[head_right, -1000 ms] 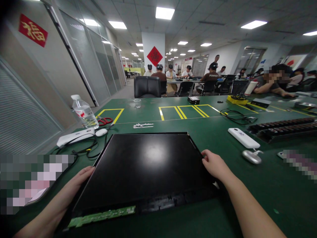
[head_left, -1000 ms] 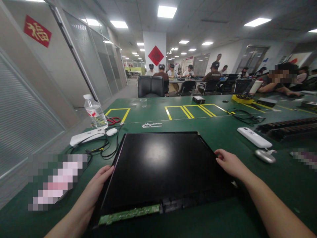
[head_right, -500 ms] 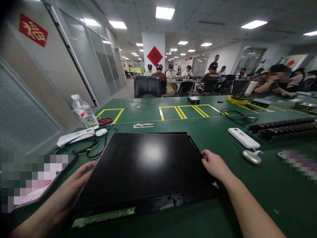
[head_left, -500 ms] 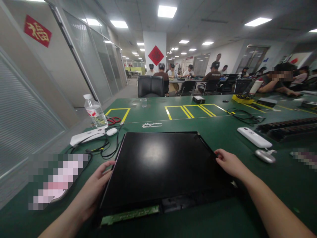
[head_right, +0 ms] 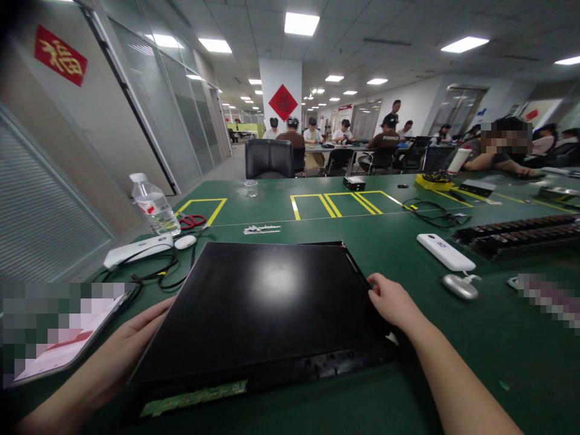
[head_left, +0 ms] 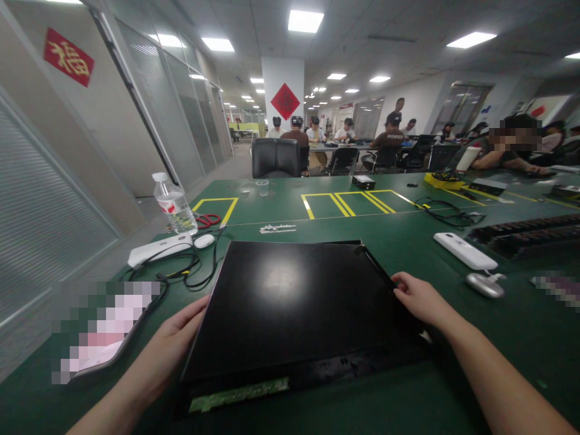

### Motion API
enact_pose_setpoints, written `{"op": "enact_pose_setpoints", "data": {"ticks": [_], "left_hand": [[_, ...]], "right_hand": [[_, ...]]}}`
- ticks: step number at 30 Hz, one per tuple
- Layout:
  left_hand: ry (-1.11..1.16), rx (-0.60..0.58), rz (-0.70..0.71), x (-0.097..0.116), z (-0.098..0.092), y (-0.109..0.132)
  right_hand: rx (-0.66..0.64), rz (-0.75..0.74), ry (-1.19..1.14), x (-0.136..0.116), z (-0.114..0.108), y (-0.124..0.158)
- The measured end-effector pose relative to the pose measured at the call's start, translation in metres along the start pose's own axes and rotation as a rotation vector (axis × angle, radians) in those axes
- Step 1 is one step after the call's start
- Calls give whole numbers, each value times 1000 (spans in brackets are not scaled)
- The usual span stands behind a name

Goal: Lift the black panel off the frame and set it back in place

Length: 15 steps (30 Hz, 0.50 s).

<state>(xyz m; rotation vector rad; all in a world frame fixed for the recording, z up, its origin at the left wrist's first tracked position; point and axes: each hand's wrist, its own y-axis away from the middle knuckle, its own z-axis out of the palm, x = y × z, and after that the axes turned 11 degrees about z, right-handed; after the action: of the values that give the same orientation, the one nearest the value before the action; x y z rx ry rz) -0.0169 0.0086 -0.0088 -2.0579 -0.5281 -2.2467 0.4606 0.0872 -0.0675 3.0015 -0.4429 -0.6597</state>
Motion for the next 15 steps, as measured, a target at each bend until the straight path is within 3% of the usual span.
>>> {"op": "enact_pose_setpoints", "data": {"ticks": [4, 15], "left_hand": [[-67, -42, 41, -4, -6, -3], [-39, -35, -18, -3, -5, -4]], "right_hand": [[-12, 4, 26, -1, -1, 0], [-35, 13, 28, -2, -2, 1]]}}
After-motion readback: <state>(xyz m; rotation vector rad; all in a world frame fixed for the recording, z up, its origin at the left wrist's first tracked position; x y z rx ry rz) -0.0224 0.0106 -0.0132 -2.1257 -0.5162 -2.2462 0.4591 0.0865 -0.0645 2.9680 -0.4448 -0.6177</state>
